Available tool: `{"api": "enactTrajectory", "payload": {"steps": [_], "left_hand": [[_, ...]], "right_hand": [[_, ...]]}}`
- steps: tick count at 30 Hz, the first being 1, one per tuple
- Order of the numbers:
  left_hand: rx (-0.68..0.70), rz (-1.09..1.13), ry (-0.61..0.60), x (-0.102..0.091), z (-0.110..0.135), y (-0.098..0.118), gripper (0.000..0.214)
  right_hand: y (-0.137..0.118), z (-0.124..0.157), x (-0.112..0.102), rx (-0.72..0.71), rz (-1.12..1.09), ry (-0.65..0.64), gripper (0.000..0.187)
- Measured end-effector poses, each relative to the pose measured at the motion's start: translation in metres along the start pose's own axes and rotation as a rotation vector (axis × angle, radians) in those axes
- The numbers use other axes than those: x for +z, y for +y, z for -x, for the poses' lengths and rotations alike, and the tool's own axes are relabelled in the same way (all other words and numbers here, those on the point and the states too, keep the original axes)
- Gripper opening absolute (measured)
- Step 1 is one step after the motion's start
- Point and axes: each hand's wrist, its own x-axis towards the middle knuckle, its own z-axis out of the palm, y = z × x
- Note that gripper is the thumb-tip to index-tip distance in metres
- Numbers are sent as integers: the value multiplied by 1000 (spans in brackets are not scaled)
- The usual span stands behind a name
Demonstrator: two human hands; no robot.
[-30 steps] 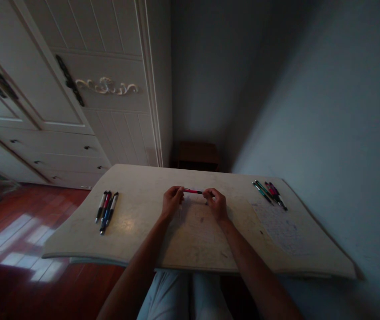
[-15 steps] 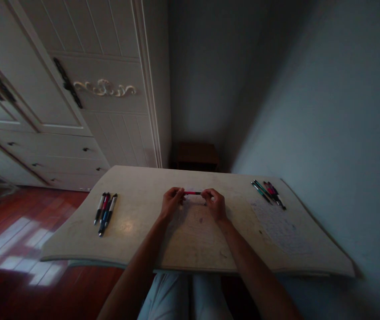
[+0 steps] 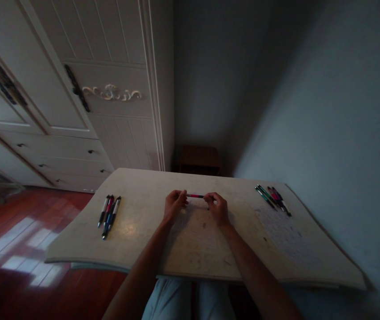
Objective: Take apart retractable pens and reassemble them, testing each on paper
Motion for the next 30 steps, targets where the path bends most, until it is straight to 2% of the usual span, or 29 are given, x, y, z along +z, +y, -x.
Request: {"api": "enactTrajectory", "payload": {"steps": [6, 12, 16, 21, 27, 30], "left_hand": [[139, -30, 18, 1, -1, 0, 31], [294, -194, 24, -1, 2, -3, 14], [382, -263, 7, -3, 2, -5, 11], [299, -135, 33, 0, 1, 0, 24], [141, 30, 193, -7, -6, 2, 40], [95, 96, 253, -12, -9, 0, 43]], "right_hand": [[-3, 1, -1, -19, 48, -40, 23], [2, 2, -4, -22, 87, -89, 24], [6, 1, -3, 7, 55, -115, 27], [6, -1, 0, 77, -47, -149, 34], [16, -11, -16, 66, -66, 7, 42], [24, -14, -28, 20, 69, -93, 35]]}}
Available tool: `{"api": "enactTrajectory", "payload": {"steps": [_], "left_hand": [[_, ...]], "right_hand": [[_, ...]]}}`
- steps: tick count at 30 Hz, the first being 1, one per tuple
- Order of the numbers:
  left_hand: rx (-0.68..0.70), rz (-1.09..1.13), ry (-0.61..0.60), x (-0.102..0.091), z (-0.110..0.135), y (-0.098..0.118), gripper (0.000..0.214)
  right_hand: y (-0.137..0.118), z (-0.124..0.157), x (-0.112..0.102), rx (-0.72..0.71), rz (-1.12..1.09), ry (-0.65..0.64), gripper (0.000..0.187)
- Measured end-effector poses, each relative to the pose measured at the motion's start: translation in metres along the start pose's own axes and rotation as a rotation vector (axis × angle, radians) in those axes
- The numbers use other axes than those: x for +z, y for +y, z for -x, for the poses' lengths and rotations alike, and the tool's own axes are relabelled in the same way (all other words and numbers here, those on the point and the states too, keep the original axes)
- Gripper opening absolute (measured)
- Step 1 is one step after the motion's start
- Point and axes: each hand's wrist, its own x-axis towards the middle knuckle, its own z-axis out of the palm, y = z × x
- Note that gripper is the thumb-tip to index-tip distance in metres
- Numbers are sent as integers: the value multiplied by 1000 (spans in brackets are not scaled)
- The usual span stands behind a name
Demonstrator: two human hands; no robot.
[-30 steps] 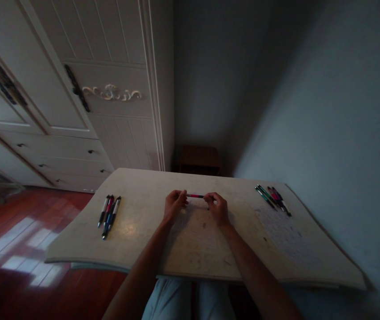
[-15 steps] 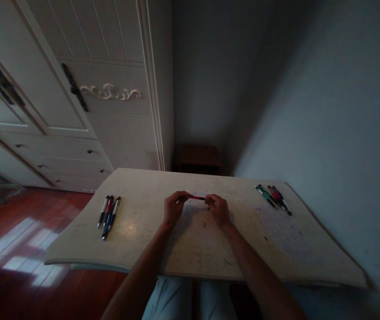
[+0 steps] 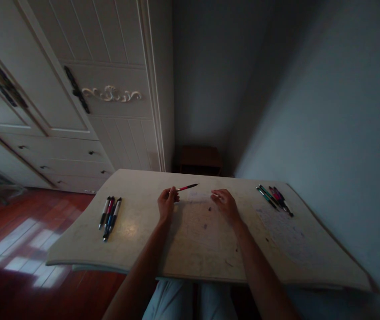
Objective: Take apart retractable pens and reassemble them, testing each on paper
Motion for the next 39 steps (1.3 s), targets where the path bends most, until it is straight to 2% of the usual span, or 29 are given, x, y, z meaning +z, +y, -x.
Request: {"api": "enactTrajectory", "payload": {"steps": [5, 7, 11, 14, 17, 22, 31, 39], "left_hand": [[1, 19, -25, 0, 0, 2, 44], [-7, 27, -18, 0, 1, 4, 45], [-28, 53, 2, 1, 0, 5, 46], [-28, 61, -13, 2, -1, 5, 46], [-23, 57, -34, 2, -1, 4, 46], [-29, 47, -95, 1, -2, 1, 45], [3, -46, -146, 3, 2, 4, 44], [37, -138, -176, 5, 6, 9, 40]], "right_hand": [[2, 5, -10, -2, 101, -352, 17], [1, 6, -12, 10, 92, -413, 15], [5, 6, -13, 20, 124, -434, 12], [3, 3, -12, -18, 160, -419, 4], [-5, 1, -9, -57, 142, -344, 9], [-18, 4, -2, 30, 2, -218, 19], [-16, 2, 3, 58, -138, -38, 25], [-15, 3, 7, 119, -222, -22, 24]]}}
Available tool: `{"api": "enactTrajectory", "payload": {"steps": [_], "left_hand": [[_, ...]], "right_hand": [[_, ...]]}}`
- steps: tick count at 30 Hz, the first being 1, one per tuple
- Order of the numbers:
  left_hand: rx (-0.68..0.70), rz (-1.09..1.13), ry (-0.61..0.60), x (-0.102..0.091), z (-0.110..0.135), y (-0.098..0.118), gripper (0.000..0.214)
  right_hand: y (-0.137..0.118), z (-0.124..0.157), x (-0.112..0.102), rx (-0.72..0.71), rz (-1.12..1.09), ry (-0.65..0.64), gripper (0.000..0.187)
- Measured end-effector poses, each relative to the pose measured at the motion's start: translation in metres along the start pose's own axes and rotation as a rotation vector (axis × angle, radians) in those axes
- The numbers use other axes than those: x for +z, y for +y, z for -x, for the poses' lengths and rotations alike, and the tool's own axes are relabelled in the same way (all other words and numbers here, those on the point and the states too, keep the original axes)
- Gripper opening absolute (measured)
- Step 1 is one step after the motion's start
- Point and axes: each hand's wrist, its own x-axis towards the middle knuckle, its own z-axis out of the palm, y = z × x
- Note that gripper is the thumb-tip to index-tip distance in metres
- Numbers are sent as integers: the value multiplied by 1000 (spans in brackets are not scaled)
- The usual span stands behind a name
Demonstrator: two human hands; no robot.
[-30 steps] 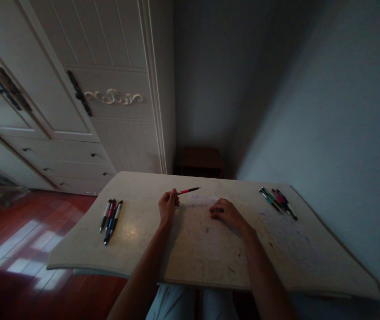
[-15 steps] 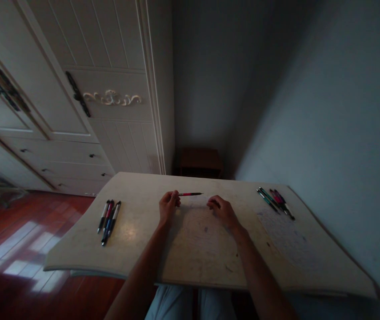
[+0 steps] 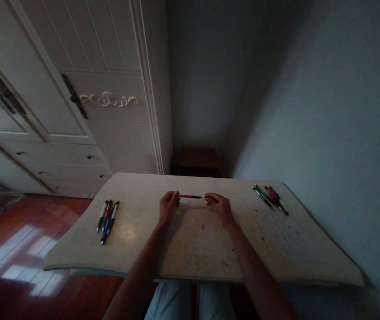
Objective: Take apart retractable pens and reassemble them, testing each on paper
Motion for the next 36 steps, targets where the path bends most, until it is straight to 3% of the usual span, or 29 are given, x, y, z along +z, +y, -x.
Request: {"api": "enactTrajectory", "payload": {"steps": [36], "left_hand": [[3, -66, 5, 1, -3, -5, 39]], "right_hand": [[12, 0, 1, -32, 45, -57, 21]]}}
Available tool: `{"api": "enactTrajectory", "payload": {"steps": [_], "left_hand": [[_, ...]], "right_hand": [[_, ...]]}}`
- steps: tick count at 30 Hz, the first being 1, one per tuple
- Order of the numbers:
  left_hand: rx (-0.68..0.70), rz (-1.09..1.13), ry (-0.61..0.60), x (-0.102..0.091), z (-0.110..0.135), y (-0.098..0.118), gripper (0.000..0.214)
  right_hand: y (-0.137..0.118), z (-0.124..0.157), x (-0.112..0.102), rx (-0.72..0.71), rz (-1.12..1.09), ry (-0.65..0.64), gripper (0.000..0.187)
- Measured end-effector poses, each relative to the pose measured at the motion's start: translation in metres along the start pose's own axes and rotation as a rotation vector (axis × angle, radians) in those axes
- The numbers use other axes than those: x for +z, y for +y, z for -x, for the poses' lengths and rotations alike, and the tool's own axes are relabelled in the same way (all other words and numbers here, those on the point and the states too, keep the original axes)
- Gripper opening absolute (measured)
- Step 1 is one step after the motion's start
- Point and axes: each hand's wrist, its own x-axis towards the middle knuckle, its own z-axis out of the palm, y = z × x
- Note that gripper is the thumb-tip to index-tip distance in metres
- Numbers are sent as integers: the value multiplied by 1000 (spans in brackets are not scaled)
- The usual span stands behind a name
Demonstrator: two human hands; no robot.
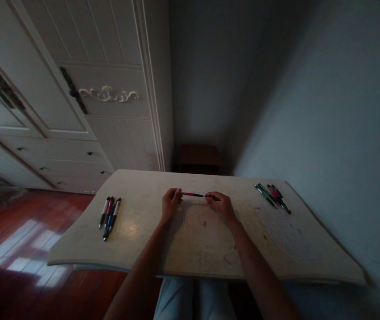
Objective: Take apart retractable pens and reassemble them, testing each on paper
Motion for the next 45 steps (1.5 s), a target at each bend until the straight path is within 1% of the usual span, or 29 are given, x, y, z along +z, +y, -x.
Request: {"api": "enactTrajectory", "payload": {"steps": [6, 13, 20, 22, 25, 28, 32, 35, 38, 45], "left_hand": [[8, -4, -18, 0, -1, -4, 38], [15, 11, -37, 0, 1, -2, 36], [40, 31, -85, -1, 1, -3, 34], [51, 75, -100, 0, 1, -4, 38], [59, 146, -109, 2, 2, -7, 51], [60, 129, -91, 4, 2, -11, 55], [44, 86, -35, 4, 2, -10, 52], [14, 67, -46, 4, 3, -6, 45], [2, 51, -65, 3, 3, -4, 40], [-16, 224, -90, 0, -3, -6, 37]], "right_hand": [[-8, 1, 1, -1, 18, -15, 19], [-9, 2, 2, -6, 18, -20, 19], [-9, 4, 4, 76, -4, -21, 29], [-10, 4, 5, 86, -1, -27, 29], [-13, 4, 6, 85, 1, -22, 30], [-13, 4, 6, 77, -16, 6, 30], [-13, 3, 5, 69, -35, 60, 28], [-12, 3, 5, 55, -29, 82, 27], [-11, 3, 6, 37, -20, 78, 28], [-11, 3, 6, 41, -3, 9, 30]]}}
